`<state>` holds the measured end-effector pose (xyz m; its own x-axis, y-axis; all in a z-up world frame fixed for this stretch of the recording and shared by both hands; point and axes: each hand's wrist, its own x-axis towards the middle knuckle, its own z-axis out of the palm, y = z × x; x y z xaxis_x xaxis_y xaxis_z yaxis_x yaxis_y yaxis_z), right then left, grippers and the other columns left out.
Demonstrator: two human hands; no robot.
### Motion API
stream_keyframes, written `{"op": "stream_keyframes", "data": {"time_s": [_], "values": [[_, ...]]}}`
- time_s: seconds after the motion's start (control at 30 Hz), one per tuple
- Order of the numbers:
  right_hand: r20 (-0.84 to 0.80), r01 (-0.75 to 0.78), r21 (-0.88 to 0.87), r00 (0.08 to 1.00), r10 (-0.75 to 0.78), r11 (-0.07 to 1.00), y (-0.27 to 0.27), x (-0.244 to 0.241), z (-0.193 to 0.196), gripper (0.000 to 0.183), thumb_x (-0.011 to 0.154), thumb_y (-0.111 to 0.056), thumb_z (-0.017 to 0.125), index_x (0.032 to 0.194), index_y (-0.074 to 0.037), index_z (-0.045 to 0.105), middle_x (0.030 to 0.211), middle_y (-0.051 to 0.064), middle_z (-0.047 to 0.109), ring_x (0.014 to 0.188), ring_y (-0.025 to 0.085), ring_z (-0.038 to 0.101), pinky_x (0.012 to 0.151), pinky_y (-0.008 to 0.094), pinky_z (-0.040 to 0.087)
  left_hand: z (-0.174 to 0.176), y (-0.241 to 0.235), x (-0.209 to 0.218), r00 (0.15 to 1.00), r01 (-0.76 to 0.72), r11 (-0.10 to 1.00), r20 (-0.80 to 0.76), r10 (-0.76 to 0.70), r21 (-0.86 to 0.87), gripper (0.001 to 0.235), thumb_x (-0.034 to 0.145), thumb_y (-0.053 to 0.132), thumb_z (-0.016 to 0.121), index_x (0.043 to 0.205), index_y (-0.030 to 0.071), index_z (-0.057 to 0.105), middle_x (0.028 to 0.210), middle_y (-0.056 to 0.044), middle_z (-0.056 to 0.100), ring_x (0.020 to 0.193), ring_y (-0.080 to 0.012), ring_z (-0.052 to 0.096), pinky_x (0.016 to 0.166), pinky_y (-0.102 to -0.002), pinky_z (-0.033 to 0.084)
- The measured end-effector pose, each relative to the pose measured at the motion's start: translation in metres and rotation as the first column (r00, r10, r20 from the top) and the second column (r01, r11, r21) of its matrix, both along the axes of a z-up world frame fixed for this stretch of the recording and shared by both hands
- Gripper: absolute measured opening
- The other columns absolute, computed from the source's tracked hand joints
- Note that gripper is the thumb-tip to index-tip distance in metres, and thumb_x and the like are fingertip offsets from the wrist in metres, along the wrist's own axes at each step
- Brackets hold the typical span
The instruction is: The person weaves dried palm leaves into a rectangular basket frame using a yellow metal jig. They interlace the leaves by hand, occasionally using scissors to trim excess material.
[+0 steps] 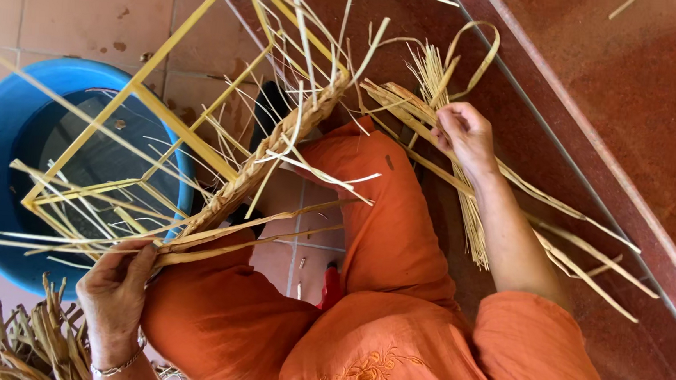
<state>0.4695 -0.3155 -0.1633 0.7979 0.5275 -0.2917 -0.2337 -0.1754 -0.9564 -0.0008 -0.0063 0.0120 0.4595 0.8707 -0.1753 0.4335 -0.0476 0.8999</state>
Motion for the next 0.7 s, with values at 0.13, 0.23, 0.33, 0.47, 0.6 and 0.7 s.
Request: {"op": "stream_keyframes", "data": {"time_s": [0.13,0.23,0.33,0.47,0.6,0.7], "values": [[0.191,-0.301,0.040,0.938,0.289,0.953,0.008,-0.044,0.082,0.023,0.107,-0.011,0.058,0.124,0.000,0.068,0.106,0.008,0.073,0.089,0.011,0.066,0.074,0.022,0.054,0.003,-0.001,0.004,0.999,0.022,0.996,0.046,-0.026,0.083,0.015,0.098,-0.001,0.071,0.112,-0.002,0.067,0.103,-0.002,0.071,0.088,-0.0054,0.065,0.076,-0.019,0.054],[0.464,-0.560,0.035,0.743,0.483,0.828,0.034,-0.094,0.149,0.027,0.098,-0.001,0.059,0.123,0.002,0.068,0.113,0.011,0.070,0.095,0.016,0.064,0.082,0.027,0.051,0.005,0.000,0.000,0.996,0.050,0.971,-0.087,-0.030,0.233,0.016,0.094,0.000,0.078,0.107,0.002,0.068,0.096,-0.003,0.072,0.074,-0.0070,0.056,0.067,-0.023,0.048],[0.581,-0.771,0.081,0.552,0.598,0.632,0.072,-0.153,0.193,0.025,0.094,0.001,0.065,0.117,-0.007,0.071,0.107,0.010,0.066,0.095,0.017,0.069,0.080,0.027,0.058,0.006,-0.006,-0.003,0.997,0.074,0.907,0.004,-0.083,0.415,0.019,0.091,-0.002,0.079,0.103,0.004,0.067,0.101,-0.007,0.070,0.080,-0.0144,0.066,0.070,-0.027,0.054],[0.821,-0.855,-0.047,0.261,0.508,0.516,0.132,-0.220,0.221,0.030,0.088,0.002,0.074,0.113,-0.012,0.073,0.090,0.008,0.062,0.087,0.022,0.065,0.078,0.034,0.053,0.014,-0.016,-0.006,0.990,0.138,0.794,-0.058,-0.129,0.592,0.016,0.092,-0.003,0.075,0.099,0.005,0.065,0.106,-0.008,0.071,0.094,-0.0256,0.072,0.078,-0.035,0.059],[0.811,-0.805,-0.096,0.278,0.514,0.586,0.194,-0.263,0.216,0.028,0.089,0.001,0.079,0.115,-0.003,0.069,0.091,0.008,0.063,0.083,0.026,0.064,0.076,0.037,0.054,0.019,-0.020,-0.010,0.984,0.171,0.748,-0.081,-0.156,0.641,0.015,0.090,-0.002,0.073,0.100,0.006,0.065,0.109,-0.009,0.068,0.097,-0.0276,0.071,0.082,-0.038,0.060],[0.869,-0.742,-0.054,0.295,0.398,0.669,0.217,-0.283,0.205,0.023,0.089,-0.001,0.081,0.104,-0.004,0.064,0.099,0.008,0.063,0.088,0.025,0.066,0.077,0.036,0.056,0.019,-0.023,-0.013,0.978,0.207,0.718,-0.125,-0.166,0.665,0.014,0.090,0.003,0.074,0.098,0.008,0.064,0.120,-0.009,0.066,0.105,-0.0269,0.070,0.087,-0.038,0.059]]}}
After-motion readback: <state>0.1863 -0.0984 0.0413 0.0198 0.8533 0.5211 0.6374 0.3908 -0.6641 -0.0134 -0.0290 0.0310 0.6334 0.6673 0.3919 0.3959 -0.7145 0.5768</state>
